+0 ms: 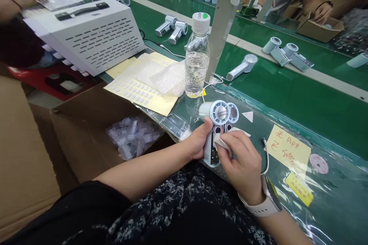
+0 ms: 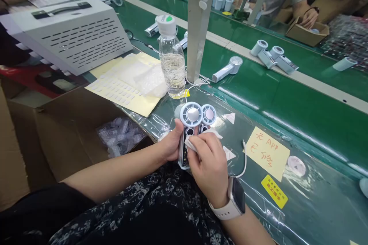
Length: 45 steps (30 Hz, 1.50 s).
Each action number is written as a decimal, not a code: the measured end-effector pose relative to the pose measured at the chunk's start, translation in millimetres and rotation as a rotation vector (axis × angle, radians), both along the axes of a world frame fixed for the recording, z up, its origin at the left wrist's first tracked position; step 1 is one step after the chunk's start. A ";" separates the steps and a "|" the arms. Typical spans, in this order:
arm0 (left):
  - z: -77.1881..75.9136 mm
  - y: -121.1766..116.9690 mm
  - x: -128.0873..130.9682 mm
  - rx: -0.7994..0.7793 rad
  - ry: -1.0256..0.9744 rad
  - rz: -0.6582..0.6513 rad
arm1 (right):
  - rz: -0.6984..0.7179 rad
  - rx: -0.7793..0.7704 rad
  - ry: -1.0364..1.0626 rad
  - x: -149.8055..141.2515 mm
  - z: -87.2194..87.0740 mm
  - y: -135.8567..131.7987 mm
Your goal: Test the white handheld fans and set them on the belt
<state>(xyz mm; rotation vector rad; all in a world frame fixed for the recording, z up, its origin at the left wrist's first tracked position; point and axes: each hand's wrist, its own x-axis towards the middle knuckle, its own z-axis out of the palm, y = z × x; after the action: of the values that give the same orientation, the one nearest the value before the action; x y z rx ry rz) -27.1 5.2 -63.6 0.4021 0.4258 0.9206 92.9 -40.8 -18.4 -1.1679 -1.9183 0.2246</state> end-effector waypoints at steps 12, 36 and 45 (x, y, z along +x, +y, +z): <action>-10.3 0.6 -3.9 0.003 0.007 -0.019 | 0.013 -0.006 0.024 30.7 14.8 23.2; -7.7 3.2 -15.4 0.017 -0.070 0.001 | -0.083 -0.016 0.554 -4.9 63.1 163.6; -0.3 7.8 -13.9 0.036 -0.029 0.037 | 0.017 -1.103 1.066 103.0 21.2 45.3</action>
<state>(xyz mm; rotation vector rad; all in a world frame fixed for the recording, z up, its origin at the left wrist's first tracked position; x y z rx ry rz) -41.0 13.0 -63.9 0.4147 0.3916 0.9699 195.9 4.5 2.8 -1.2417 -0.7564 1.6775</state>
